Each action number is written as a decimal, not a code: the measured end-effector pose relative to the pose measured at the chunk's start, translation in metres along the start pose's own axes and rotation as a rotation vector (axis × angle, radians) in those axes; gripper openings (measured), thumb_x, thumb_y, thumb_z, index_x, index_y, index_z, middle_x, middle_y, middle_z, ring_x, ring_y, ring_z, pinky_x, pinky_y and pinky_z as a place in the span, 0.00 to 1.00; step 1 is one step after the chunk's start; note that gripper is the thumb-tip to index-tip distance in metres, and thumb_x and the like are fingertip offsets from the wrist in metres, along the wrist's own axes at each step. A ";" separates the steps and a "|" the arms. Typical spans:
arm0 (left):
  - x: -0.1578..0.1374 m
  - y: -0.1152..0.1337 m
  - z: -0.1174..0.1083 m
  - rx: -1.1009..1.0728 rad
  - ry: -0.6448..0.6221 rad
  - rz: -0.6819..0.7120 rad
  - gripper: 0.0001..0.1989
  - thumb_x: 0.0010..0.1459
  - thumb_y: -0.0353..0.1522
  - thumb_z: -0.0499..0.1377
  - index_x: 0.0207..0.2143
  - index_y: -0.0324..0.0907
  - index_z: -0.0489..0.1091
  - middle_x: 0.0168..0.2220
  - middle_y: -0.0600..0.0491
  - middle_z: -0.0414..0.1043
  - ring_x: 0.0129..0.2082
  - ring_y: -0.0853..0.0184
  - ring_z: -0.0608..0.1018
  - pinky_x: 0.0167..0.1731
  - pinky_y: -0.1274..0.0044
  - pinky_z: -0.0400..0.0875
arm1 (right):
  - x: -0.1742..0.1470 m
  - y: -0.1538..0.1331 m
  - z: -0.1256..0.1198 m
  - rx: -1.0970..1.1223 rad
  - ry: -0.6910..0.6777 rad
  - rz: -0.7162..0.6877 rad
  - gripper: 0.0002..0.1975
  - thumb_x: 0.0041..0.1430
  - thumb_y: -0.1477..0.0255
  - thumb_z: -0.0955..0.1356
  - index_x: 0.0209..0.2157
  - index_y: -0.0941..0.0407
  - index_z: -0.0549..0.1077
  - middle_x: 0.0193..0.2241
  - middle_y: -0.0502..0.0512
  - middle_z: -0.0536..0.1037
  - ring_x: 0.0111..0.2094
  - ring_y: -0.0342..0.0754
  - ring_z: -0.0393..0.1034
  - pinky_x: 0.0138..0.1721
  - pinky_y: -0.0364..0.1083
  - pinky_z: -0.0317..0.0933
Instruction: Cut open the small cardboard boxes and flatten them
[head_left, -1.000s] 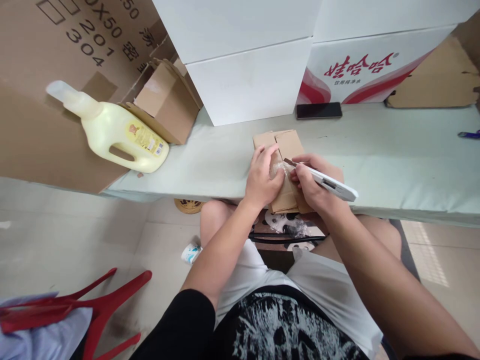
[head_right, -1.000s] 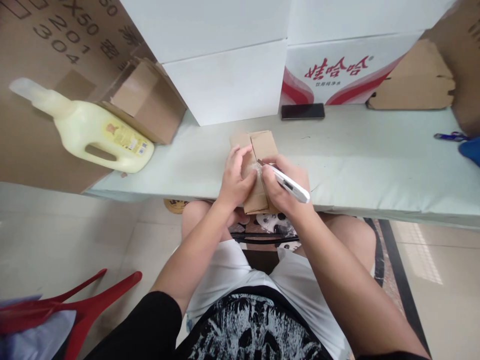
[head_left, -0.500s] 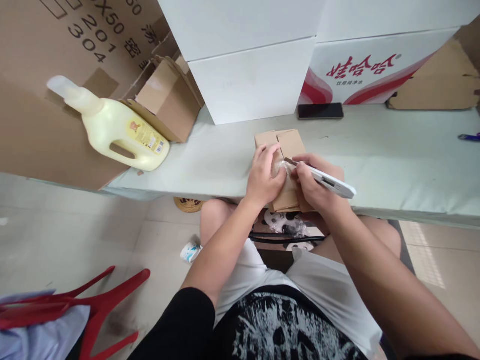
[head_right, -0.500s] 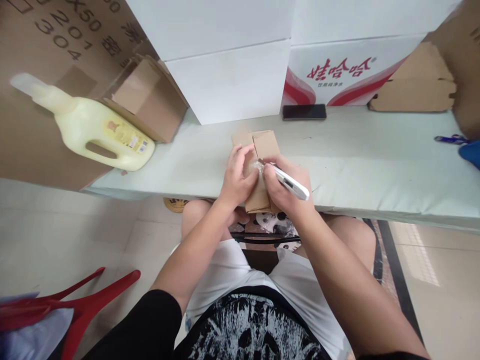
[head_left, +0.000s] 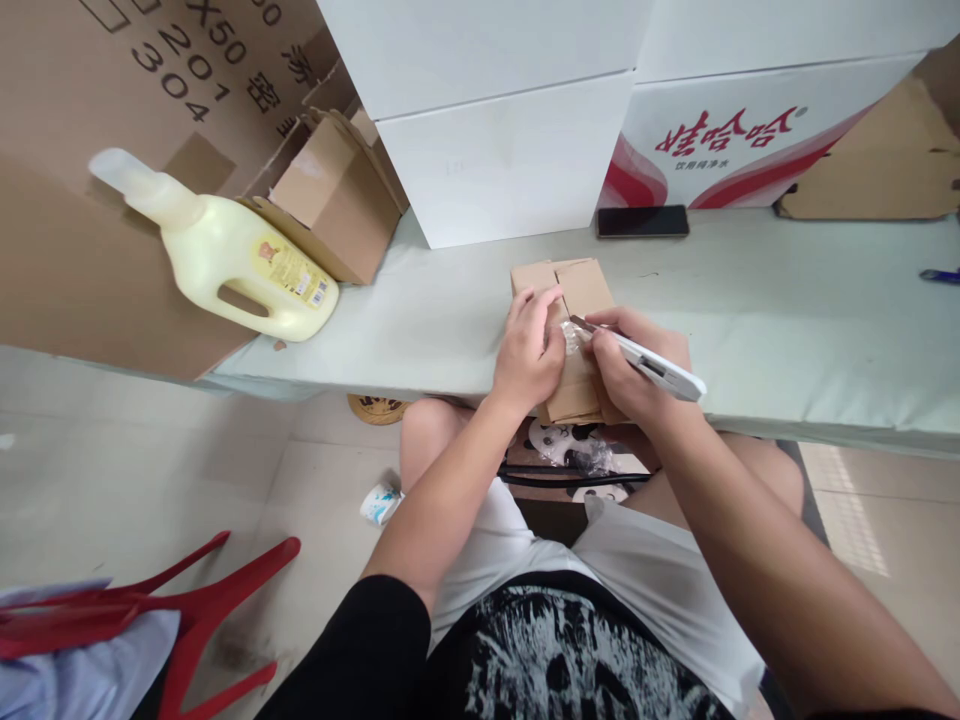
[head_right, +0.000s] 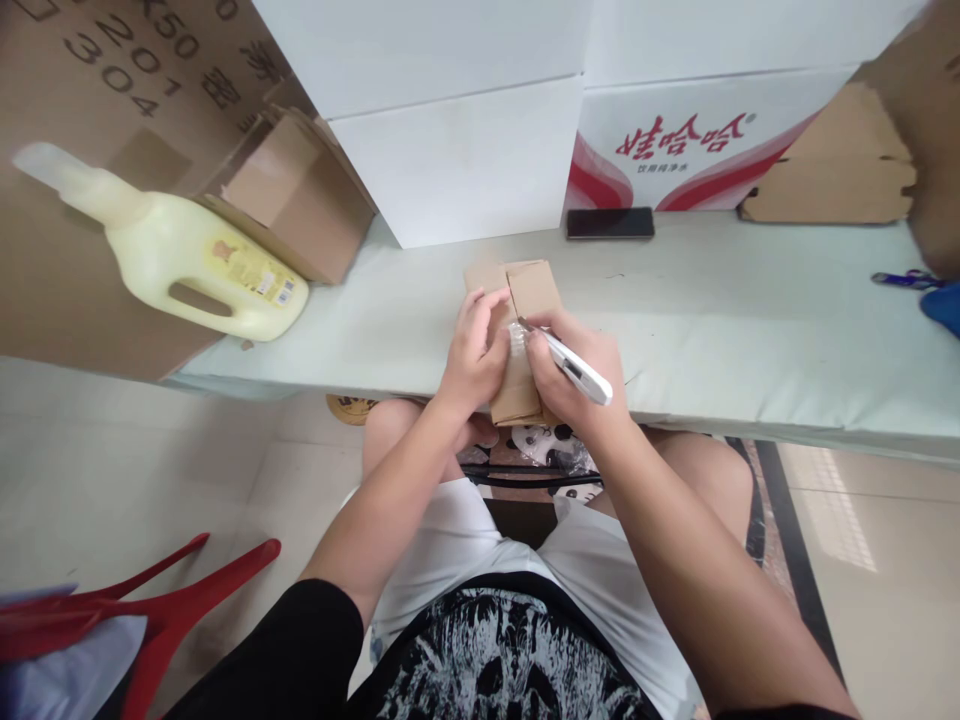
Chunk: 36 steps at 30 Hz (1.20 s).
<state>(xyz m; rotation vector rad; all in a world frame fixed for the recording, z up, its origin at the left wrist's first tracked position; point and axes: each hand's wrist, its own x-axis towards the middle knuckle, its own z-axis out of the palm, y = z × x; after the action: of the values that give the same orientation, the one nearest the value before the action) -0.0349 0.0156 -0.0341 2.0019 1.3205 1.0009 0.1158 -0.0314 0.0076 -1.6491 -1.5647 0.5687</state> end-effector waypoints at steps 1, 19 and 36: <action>0.000 0.000 0.000 0.002 0.005 0.005 0.21 0.66 0.32 0.49 0.60 0.46 0.63 0.63 0.49 0.69 0.71 0.57 0.60 0.71 0.60 0.56 | 0.000 0.000 0.000 -0.003 0.003 0.001 0.11 0.61 0.65 0.64 0.39 0.50 0.79 0.30 0.52 0.82 0.31 0.49 0.76 0.33 0.46 0.66; 0.000 -0.002 0.000 0.012 -0.001 0.007 0.20 0.67 0.33 0.49 0.61 0.47 0.63 0.64 0.48 0.67 0.71 0.58 0.60 0.72 0.61 0.55 | -0.001 -0.001 -0.001 -0.020 -0.010 -0.006 0.12 0.59 0.67 0.65 0.38 0.51 0.80 0.31 0.52 0.83 0.30 0.49 0.75 0.33 0.46 0.65; 0.001 0.000 0.000 0.014 -0.019 -0.012 0.21 0.66 0.31 0.50 0.61 0.44 0.62 0.64 0.47 0.68 0.72 0.57 0.59 0.72 0.61 0.55 | 0.001 -0.002 -0.002 0.028 0.009 -0.006 0.11 0.56 0.67 0.65 0.33 0.53 0.79 0.29 0.52 0.82 0.29 0.48 0.74 0.33 0.46 0.65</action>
<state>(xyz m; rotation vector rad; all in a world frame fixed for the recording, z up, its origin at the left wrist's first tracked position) -0.0345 0.0166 -0.0339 2.0068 1.3312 0.9671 0.1164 -0.0314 0.0104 -1.6233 -1.5478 0.5766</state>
